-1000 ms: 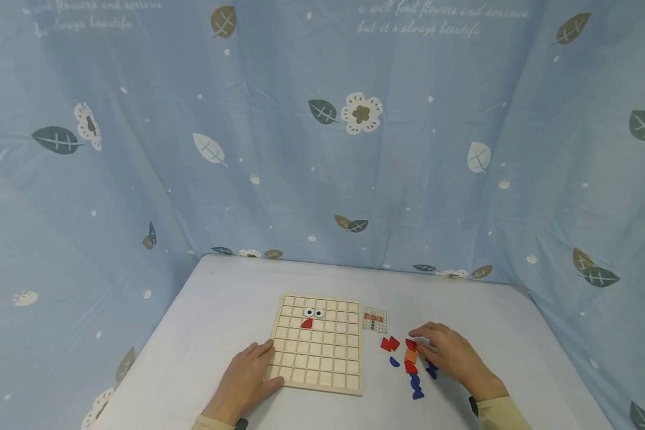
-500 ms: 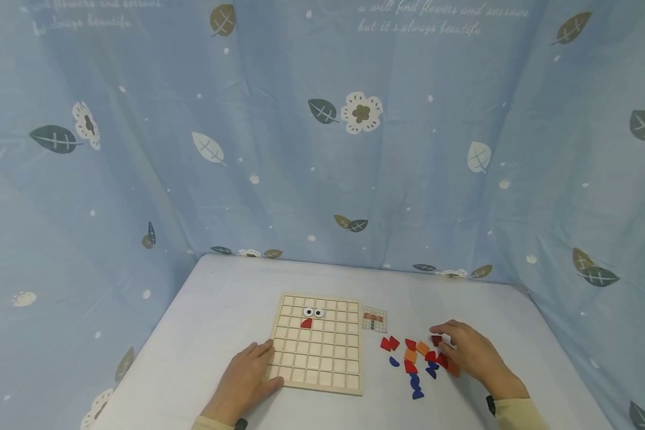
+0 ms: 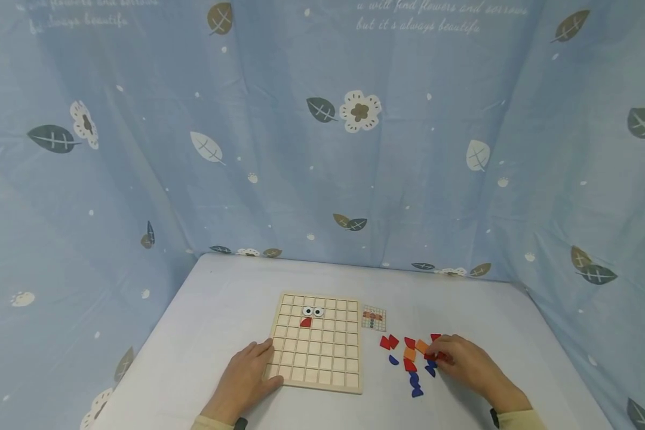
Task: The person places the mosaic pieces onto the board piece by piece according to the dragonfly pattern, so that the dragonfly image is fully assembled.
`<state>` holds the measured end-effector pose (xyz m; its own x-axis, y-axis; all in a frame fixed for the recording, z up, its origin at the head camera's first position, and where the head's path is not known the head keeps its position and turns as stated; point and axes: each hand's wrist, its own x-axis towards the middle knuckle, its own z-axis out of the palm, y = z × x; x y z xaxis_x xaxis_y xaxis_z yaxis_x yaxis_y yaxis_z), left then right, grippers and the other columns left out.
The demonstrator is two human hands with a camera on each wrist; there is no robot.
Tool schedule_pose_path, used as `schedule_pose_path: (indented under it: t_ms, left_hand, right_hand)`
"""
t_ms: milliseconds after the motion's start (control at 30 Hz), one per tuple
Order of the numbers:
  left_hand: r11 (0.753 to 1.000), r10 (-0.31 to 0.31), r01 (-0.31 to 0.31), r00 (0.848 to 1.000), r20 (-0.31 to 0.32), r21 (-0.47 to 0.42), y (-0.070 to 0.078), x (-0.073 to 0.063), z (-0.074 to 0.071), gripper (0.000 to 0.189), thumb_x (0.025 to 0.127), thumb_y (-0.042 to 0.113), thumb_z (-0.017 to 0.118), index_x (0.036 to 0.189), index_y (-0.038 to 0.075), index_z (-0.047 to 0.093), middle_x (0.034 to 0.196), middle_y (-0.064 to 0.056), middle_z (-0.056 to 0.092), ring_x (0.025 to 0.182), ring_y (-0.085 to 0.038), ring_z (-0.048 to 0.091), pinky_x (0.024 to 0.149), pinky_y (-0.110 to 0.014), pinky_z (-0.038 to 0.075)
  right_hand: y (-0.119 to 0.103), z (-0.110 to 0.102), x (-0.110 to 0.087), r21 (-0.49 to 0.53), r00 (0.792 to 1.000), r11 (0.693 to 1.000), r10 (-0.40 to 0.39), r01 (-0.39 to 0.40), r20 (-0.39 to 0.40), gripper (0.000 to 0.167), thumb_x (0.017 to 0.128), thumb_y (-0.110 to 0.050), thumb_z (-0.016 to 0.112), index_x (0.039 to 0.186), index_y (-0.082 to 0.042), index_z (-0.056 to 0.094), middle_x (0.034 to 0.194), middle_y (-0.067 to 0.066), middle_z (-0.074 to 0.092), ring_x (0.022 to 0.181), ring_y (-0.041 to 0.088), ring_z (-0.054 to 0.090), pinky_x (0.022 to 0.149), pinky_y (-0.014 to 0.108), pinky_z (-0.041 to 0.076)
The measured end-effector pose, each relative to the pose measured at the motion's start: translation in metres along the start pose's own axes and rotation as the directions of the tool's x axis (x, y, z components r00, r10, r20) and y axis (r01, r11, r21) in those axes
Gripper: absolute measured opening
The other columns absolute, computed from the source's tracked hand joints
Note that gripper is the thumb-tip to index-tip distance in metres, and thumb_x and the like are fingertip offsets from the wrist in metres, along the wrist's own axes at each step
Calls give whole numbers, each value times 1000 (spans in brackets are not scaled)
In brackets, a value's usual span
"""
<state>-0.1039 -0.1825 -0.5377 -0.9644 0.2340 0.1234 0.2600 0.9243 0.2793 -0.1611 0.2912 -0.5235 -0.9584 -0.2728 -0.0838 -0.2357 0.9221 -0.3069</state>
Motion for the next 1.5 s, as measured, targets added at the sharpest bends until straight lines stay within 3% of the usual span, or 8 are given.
schedule_pose_path:
  t_ms: [267, 533, 933, 1067, 1267, 1500]
  left_hand:
    - [1000, -7, 7, 1000, 18, -8, 1, 0, 0, 70, 80, 42, 83, 130, -3, 65, 141, -15, 59, 128, -40, 55, 107, -55, 45]
    - [1000, 1, -1, 1000, 5, -11, 1, -1, -2, 69, 80, 42, 83, 130, -3, 65, 141, -15, 59, 128, -39, 55, 107, -54, 45]
    - [1000, 2, -2, 1000, 21, -1, -1, 0, -1, 70, 81, 44, 83, 130, -3, 65, 141, -15, 59, 128, -39, 55, 107, -54, 45]
    - [1000, 10, -10, 1000, 9, 0, -1, -1, -1, 69, 80, 43, 83, 129, -3, 65, 141, -16, 59, 128, -39, 55, 107, -54, 45]
    - [1000, 14, -14, 1000, -2, -1, -1, -1, -3, 69, 80, 43, 83, 129, -3, 65, 141, -15, 60, 128, -40, 55, 107, -54, 45]
    - [1000, 10, -10, 1000, 6, -16, 0, -1, -4, 69, 80, 42, 83, 129, -3, 65, 141, -16, 59, 128, -41, 55, 107, -55, 45]
  right_hand:
    - [-4, 3, -1, -64, 999, 998, -24, 23, -20, 24, 78, -12, 87, 98, -24, 80, 99, -7, 68, 96, 19, 63, 92, 52, 57]
    - [-10, 6, -4, -77, 1000, 997, 19, -18, 10, 28, 79, -16, 87, 104, -24, 78, 110, 0, 70, 105, 27, 64, 95, 58, 54]
    - [-21, 9, -7, -63, 1000, 998, 26, -26, 4, 23, 79, -23, 88, 100, -27, 78, 84, -15, 59, 78, 9, 51, 81, 37, 58]
    - [-23, 11, -8, -74, 1000, 997, 29, -29, -1, 22, 78, -24, 88, 98, -26, 79, 82, -16, 57, 75, 7, 49, 77, 32, 56]
    - [-24, 11, -7, -84, 1000, 996, 20, -20, -3, 23, 77, -25, 89, 98, -24, 79, 89, -15, 62, 77, 8, 50, 79, 33, 58]
    - [-25, 10, -6, -82, 1000, 996, 26, -26, -4, 21, 77, -24, 89, 95, -25, 77, 81, -16, 57, 74, 7, 49, 72, 28, 55]
